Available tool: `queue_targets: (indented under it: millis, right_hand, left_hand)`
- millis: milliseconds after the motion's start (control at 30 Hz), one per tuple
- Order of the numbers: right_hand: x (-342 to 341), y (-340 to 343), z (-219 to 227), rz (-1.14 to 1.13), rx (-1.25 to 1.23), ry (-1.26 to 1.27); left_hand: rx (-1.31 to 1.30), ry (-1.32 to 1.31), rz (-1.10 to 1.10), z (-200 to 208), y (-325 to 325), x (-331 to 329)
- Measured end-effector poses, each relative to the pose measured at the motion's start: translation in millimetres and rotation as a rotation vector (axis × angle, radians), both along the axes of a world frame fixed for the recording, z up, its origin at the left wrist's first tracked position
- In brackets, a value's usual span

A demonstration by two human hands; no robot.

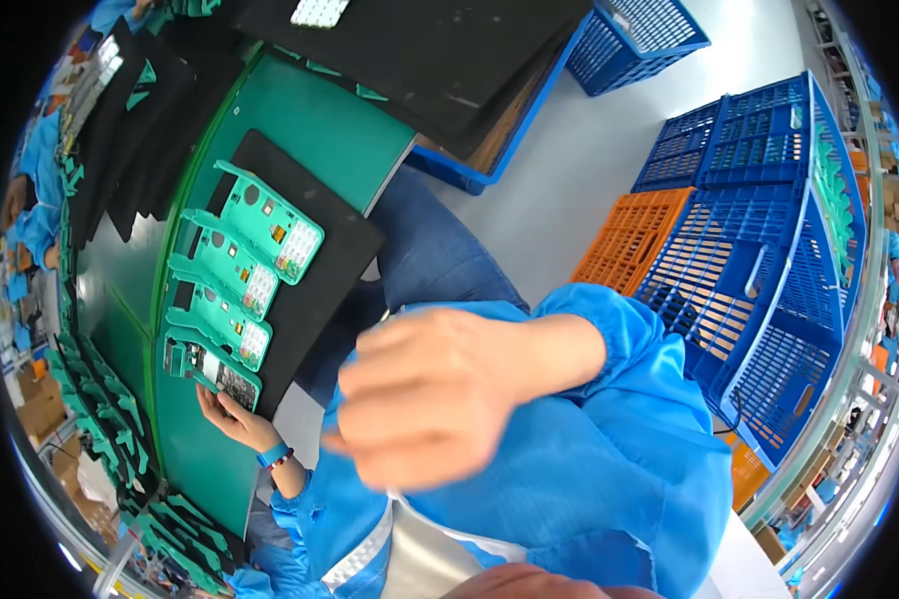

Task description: Assembling the internal circuit boards and components into handheld electronic device housings.

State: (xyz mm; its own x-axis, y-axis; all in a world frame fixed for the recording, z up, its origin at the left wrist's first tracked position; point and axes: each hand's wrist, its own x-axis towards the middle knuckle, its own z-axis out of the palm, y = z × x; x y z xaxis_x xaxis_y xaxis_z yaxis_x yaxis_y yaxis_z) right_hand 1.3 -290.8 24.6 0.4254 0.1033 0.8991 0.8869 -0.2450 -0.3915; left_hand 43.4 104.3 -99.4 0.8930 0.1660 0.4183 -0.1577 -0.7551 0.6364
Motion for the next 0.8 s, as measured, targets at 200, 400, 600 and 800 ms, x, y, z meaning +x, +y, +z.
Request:
queue_targets:
  millis: [200,400,600,800]
  right_hand:
    - [32,-50,-38,-0.234,0.684,0.674]
    - [66,-147,-47,-0.269,0.910,1.101]
    - [152,-148,7,-0.058,0.700,1.135]
    - [238,-161,-37,-0.300,0.559,1.229]
  left_hand:
    - [-0.145,0.014,-0.047,-13,1,7]
    - [-0.122,-0.005,0.005,-2,-9,-3]
    - [-0.133,0.020,0.031,-1,-11,-4]
    - [-0.079,-0.092,0.067,7,-9,-5]
